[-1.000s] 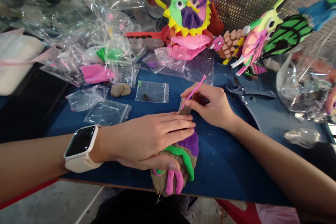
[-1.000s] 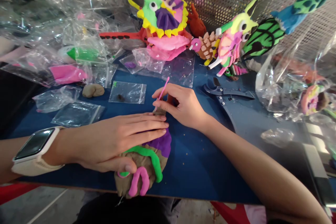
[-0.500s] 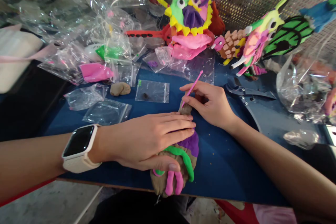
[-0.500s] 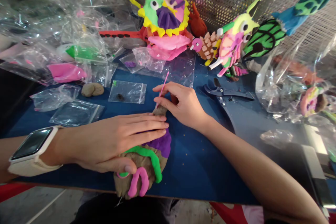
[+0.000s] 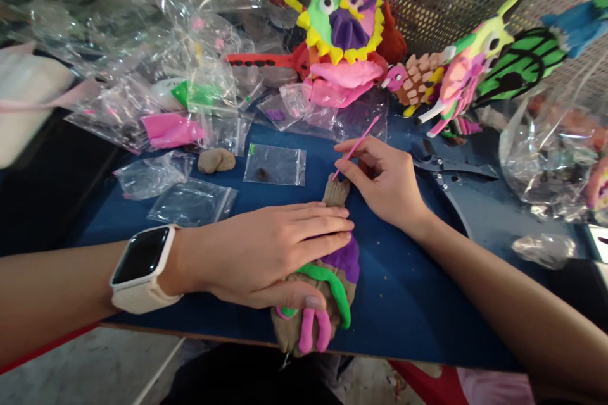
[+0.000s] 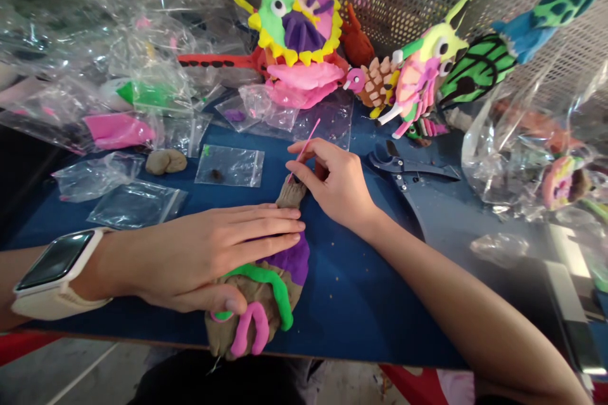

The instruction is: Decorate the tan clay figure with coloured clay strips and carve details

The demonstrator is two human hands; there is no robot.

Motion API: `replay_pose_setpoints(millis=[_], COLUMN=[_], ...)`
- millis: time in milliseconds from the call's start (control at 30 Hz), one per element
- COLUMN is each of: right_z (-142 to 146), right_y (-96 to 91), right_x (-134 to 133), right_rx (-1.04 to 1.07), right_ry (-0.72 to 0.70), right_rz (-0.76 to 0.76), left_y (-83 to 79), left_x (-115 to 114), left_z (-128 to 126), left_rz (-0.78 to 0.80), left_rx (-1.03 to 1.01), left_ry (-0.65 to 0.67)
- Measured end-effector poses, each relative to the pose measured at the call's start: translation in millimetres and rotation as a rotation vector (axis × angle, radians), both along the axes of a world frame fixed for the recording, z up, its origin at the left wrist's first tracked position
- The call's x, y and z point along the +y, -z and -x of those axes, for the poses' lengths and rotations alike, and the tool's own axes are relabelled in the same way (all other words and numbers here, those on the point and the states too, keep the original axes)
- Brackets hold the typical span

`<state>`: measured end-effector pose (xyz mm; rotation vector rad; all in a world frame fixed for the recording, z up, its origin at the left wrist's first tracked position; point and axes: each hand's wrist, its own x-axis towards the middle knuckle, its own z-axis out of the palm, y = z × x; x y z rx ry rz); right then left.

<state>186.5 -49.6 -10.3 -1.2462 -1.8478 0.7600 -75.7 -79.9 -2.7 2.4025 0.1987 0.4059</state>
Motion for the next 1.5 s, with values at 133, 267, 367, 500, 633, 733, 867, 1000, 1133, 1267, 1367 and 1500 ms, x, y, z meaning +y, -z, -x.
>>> replay_pose_setpoints(millis=[133,267,367,500,633,733,867,1000,1133,1267,1367,1500], right_z=[0.6,-0.2,-1.4,-1.9,-1.0,-0.1,-0.8,-3.4,-5.3,-5.5,-4.7,-3.6], right_y=[-0.2,2.6,5.0,3.8,-0.1,-1.4,-1.4,-0.7,-0.2,-1.9,-3.1,-2.5], right_x=[0.9,2.2,2.8,1.3,-0.5,-1.0,-1.3,-0.3,2.1,2.6,2.0,1.4], right_rx=[0.013,0.035,0.061,0.069,0.02,0.022,0.096,0.157,0.192,0.18,0.157,0.131], right_ry=[0.02,0.046,0.043,-0.002,-0.064,-0.063,-0.046,-0.053,-0.115,-0.18,-0.222,-0.241], right_rz=[0.006,0.006,0.001,-0.015,-0.016,-0.032,-0.023,-0.017,0.022,0.043,0.055,0.061], left_y=[0.7,0.9,0.6,0.8,1.7,1.8,1.1,1.2,1.9,1.8,1.7,2.0], left_x=[-0.3,-0.4,-0.1,0.1,-0.1,0.0,0.3,0.2,-0.1,-0.4,-0.1,0.5], left_z=[-0.7,-1.2,-0.8,-0.5,-0.6,-0.4,-0.6,-0.7,0.0,0.2,-0.1,-0.5], left_rz=[-0.001,-0.001,0.003,0.016,0.023,0.017,0.006,0.009,0.014,0.017,0.016,0.015], left_rx=[-0.012,-0.017,-0.024,-0.02,-0.022,-0.026,-0.015,-0.014,-0.017,-0.002,-0.008,-0.029], left_ry=[-0.002,-0.003,-0.001,-0.002,-0.005,-0.004,0.001,-0.002,0.004,0.001,0.002,0.0])
